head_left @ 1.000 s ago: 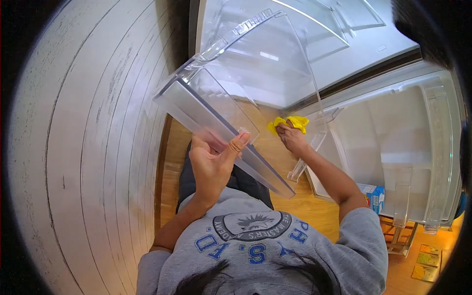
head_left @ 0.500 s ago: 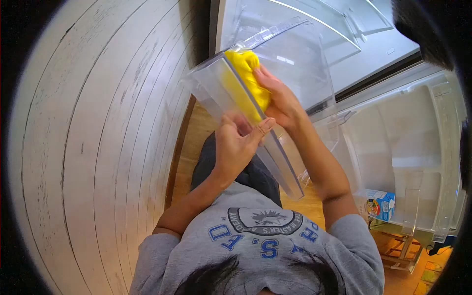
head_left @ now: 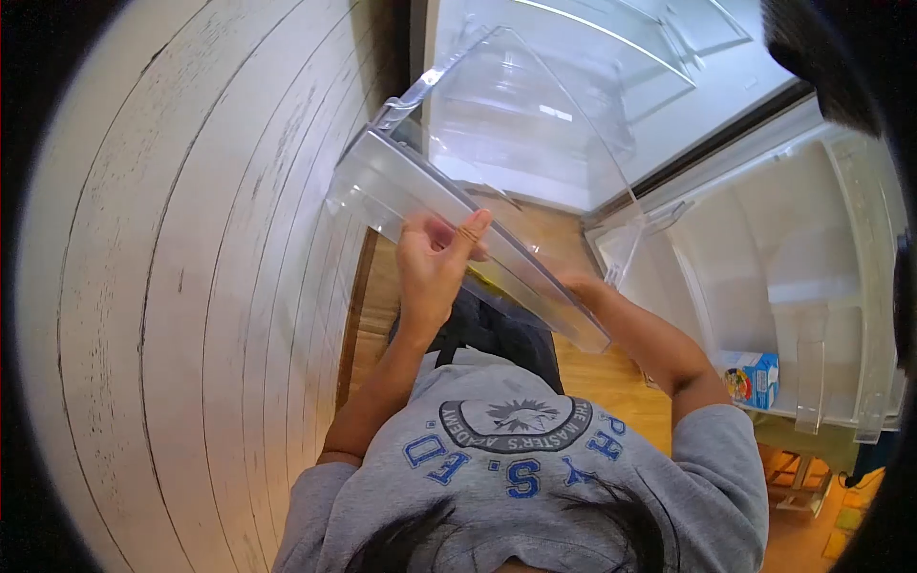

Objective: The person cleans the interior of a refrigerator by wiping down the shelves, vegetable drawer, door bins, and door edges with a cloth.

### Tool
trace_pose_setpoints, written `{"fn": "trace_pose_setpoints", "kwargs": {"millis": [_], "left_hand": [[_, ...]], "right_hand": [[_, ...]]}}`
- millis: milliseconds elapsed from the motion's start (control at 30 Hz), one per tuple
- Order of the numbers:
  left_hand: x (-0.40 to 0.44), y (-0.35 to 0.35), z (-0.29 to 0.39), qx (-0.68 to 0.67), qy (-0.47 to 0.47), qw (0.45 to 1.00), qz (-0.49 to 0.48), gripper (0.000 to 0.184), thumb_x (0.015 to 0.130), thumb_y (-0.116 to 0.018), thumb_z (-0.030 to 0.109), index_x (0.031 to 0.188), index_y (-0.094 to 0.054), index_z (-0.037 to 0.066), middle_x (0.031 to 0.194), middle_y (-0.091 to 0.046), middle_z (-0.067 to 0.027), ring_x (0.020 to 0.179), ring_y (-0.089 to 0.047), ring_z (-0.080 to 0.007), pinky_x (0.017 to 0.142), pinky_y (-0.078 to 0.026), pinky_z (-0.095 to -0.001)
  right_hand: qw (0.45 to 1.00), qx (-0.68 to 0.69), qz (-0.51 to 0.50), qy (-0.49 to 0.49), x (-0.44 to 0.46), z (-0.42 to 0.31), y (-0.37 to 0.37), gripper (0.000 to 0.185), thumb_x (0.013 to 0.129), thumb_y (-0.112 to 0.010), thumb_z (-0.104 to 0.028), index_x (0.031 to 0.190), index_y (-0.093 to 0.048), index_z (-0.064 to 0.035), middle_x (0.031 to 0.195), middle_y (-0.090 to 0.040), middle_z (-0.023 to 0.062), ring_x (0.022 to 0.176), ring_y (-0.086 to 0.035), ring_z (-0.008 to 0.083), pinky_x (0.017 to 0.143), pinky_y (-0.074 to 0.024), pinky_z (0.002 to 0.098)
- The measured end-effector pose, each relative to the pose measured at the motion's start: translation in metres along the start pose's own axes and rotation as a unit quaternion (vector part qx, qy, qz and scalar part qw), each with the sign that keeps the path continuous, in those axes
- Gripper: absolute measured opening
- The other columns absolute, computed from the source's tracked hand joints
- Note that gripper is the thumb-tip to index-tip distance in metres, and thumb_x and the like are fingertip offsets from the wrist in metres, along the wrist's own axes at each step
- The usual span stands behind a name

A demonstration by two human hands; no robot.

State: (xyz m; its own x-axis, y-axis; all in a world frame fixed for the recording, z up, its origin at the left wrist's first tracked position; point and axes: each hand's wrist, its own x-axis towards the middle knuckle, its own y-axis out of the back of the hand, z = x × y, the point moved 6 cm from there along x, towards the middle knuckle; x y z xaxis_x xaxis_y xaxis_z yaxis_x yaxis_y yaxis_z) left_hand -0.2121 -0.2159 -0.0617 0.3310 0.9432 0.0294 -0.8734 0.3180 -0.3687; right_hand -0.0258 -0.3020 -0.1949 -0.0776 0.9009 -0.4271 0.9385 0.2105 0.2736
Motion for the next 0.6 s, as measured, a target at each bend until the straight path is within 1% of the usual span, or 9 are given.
{"fn": "trace_pose_setpoints", "kwargs": {"millis": [33, 100, 133, 233, 333, 400, 433, 500, 600], "left_hand": [[0.002, 0.001, 0.000, -0.011, 0.003, 1.000, 0.004, 0.031, 0.078, -0.073, 0.017, 0.074, -0.045, 0.003, 0.063, -0.057, -0.0073, 0.054, -0.059, -0.0128, 0.049, -0.046, -0.0226], [0.007, 0.002, -0.005, -0.038, 0.020, 0.999, -0.010, 0.029, 0.078, -0.072, 0.016, 0.075, -0.046, 0.004, 0.064, -0.057, -0.0074, 0.056, -0.060, -0.0139, 0.051, -0.049, -0.0239], [0.010, 0.002, -0.008, -0.067, 0.033, 0.997, -0.017, 0.027, 0.079, -0.071, 0.015, 0.076, -0.046, 0.004, 0.065, -0.058, -0.0075, 0.058, -0.062, -0.0150, 0.053, -0.051, -0.0253], [0.014, -0.011, -0.001, -0.121, 0.096, 0.986, -0.064, 0.023, 0.080, -0.069, 0.012, 0.077, -0.047, 0.006, 0.068, -0.060, -0.0079, 0.062, -0.064, -0.0177, 0.058, -0.055, -0.0290], [0.023, -0.017, -0.007, -0.159, 0.072, 0.982, -0.072, 0.020, 0.080, -0.067, 0.010, 0.079, -0.047, 0.007, 0.071, -0.062, -0.0092, 0.064, -0.065, -0.0196, 0.060, -0.057, -0.0326], [0.033, -0.026, -0.004, -0.183, 0.051, 0.980, -0.056, 0.019, 0.081, -0.066, 0.009, 0.080, -0.047, 0.007, 0.071, -0.063, -0.0106, 0.063, -0.066, -0.0206, 0.060, -0.057, -0.0335], [0.036, -0.028, -0.001, -0.210, 0.029, 0.977, -0.037, 0.018, 0.081, -0.066, 0.008, 0.081, -0.048, 0.007, 0.072, -0.063, -0.0120, 0.063, -0.066, -0.0215, 0.060, -0.058, -0.0344], [0.041, -0.036, 0.007, -0.210, 0.031, 0.976, -0.053, 0.017, 0.081, -0.065, 0.008, 0.081, -0.048, 0.007, 0.072, -0.063, -0.0131, 0.065, -0.066, -0.0233, 0.061, -0.058, -0.0360], [0.043, -0.047, 0.015, -0.223, 0.034, 0.971, -0.075, 0.016, 0.082, -0.064, 0.008, 0.082, -0.048, 0.007, 0.073, -0.064, -0.0147, 0.068, -0.067, -0.0264, 0.063, -0.058, -0.0383]], "right_hand": [[1.000, 0.004, 0.005, -0.002, -0.018, 0.004, 0.010, 0.038, 0.078, -0.065, -0.028, 0.105, -0.060, -0.0006, 0.090, -0.062, 0.0064, 0.073, -0.056, 0.0125, 0.065, -0.0460, 0.0281], [0.971, 0.156, -0.033, -0.177, -0.055, 0.027, 0.015, 0.040, 0.080, -0.065, -0.030, 0.106, -0.060, -0.0002, 0.093, -0.061, 0.0077, 0.077, -0.056, 0.0127, 0.066, -0.0473, 0.0284], [0.970, 0.162, -0.028, -0.179, -0.065, 0.023, 0.021, 0.040, 0.080, -0.065, -0.030, 0.106, -0.060, -0.0002, 0.093, -0.061, 0.0077, 0.077, -0.056, 0.0127, 0.066, -0.0473, 0.0284], [0.961, 0.176, -0.070, -0.204, -0.082, -0.001, 0.031, 0.044, 0.087, -0.058, -0.023, 0.124, -0.050, -0.0011, 0.107, -0.060, 0.0035, 0.092, -0.055, 0.0118, 0.081, -0.0451, 0.0249], [0.935, 0.300, 0.013, -0.186, -0.087, -0.004, 0.041, 0.049, 0.079, -0.069, -0.021, 0.121, -0.053, -0.0013, 0.107, -0.059, 0.0028, 0.096, -0.054, 0.0128, 0.085, -0.0421, 0.0257], [0.990, 0.111, 0.080, 0.039, -0.095, -0.058, 0.050, 0.055, 0.066, -0.079, -0.017, 0.114, -0.057, -0.0015, 0.103, -0.060, 0.0020, 0.097, -0.053, 0.0126, 0.086, -0.0403, 0.0255], [0.989, 0.115, 0.085, 0.041, -0.097, -0.073, 0.049, 0.055, 0.066, -0.079, -0.017, 0.114, -0.057, -0.0015, 0.103, -0.060, 0.0020, 0.097, -0.053, 0.0126, 0.086, -0.0403, 0.0255], [0.991, -0.025, 0.128, 0.039, -0.106, -0.103, 0.055, 0.059, 0.057, -0.082, -0.012, 0.110, -0.059, -0.0017, 0.097, -0.061, 0.0011, 0.093, -0.054, 0.0118, 0.085, -0.0412, 0.0250], [0.990, 0.058, 0.130, 0.018, -0.123, -0.116, 0.066, 0.060, 0.054, -0.082, -0.009, 0.110, -0.059, -0.0023, 0.095, -0.061, 0.0011, 0.090, -0.054, 0.0113, 0.084, -0.0410, 0.0242]]}}
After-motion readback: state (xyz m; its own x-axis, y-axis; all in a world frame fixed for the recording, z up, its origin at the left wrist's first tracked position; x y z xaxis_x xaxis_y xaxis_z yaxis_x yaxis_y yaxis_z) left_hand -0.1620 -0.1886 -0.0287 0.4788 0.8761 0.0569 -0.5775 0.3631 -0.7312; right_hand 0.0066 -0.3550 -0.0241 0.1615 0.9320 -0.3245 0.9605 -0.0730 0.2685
